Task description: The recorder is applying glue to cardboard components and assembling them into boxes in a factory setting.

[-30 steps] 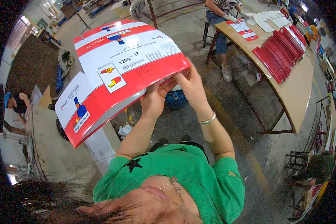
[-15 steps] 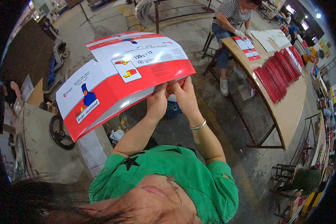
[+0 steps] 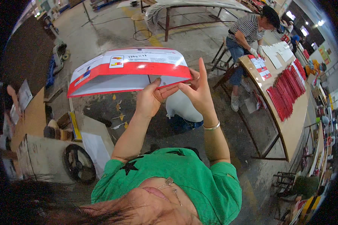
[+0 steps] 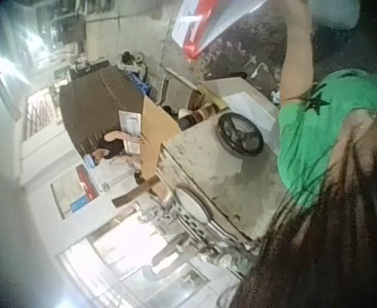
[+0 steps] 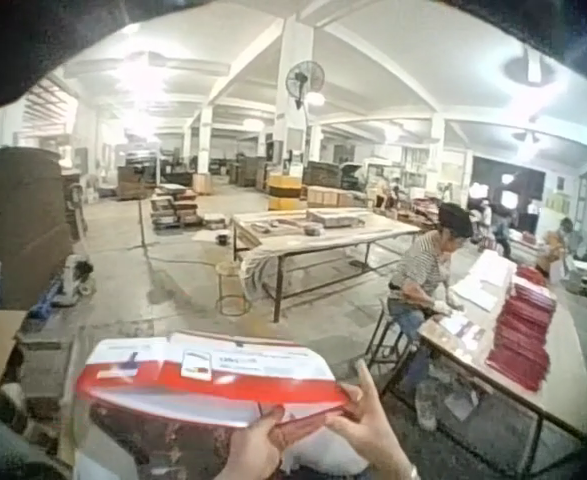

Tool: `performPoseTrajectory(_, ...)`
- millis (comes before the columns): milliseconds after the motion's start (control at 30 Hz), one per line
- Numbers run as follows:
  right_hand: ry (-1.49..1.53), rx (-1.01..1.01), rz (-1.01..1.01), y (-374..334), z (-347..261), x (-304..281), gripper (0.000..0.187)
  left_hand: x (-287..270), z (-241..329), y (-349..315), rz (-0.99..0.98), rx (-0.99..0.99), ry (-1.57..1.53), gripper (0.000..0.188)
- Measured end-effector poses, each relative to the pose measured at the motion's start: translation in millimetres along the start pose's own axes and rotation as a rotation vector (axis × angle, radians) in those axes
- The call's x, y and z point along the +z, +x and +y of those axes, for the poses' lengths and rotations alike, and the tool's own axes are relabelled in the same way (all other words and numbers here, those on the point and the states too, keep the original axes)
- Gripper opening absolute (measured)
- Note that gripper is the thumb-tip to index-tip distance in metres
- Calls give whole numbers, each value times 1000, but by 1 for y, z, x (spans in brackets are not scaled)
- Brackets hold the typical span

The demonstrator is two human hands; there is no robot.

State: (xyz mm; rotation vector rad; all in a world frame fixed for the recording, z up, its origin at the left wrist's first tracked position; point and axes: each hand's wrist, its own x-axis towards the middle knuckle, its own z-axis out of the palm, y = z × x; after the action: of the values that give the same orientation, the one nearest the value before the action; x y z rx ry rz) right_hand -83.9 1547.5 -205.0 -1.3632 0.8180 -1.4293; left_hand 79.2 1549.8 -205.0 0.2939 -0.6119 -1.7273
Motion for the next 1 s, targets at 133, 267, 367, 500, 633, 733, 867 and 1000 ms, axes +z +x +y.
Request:
performPoseTrajectory(133,-323,7,96,20,-3,5,89,-22,-5,24,-13,-193,-27,34)
performPoseTrajectory(267,-548,-99,70,30,29,-27,56,-25,-21,43,4,-308,28,34)
performPoseTrajectory(367,-445,44,69,28,58,-48,37,-33,-41,64,71,-359,76,35)
performPoseTrajectory(500,-249,346,178,24,76,-61,37,-45,-62,83,60,-432,192,38)
performPoseTrajectory(633,-2,350,268,22,104,-74,38,-60,-80,106,78,-548,235,40)
performPoseTrajectory(733,53,425,336,25,107,-90,37,-58,-92,121,95,-649,202,43)
performPoseTrajectory(867,56,476,386,29,108,-109,36,-65,-85,152,214,-581,727,77)
performPoseTrajectory(1000,25,487,418,41,112,-109,39,-79,-20,206,388,-13,1056,107)
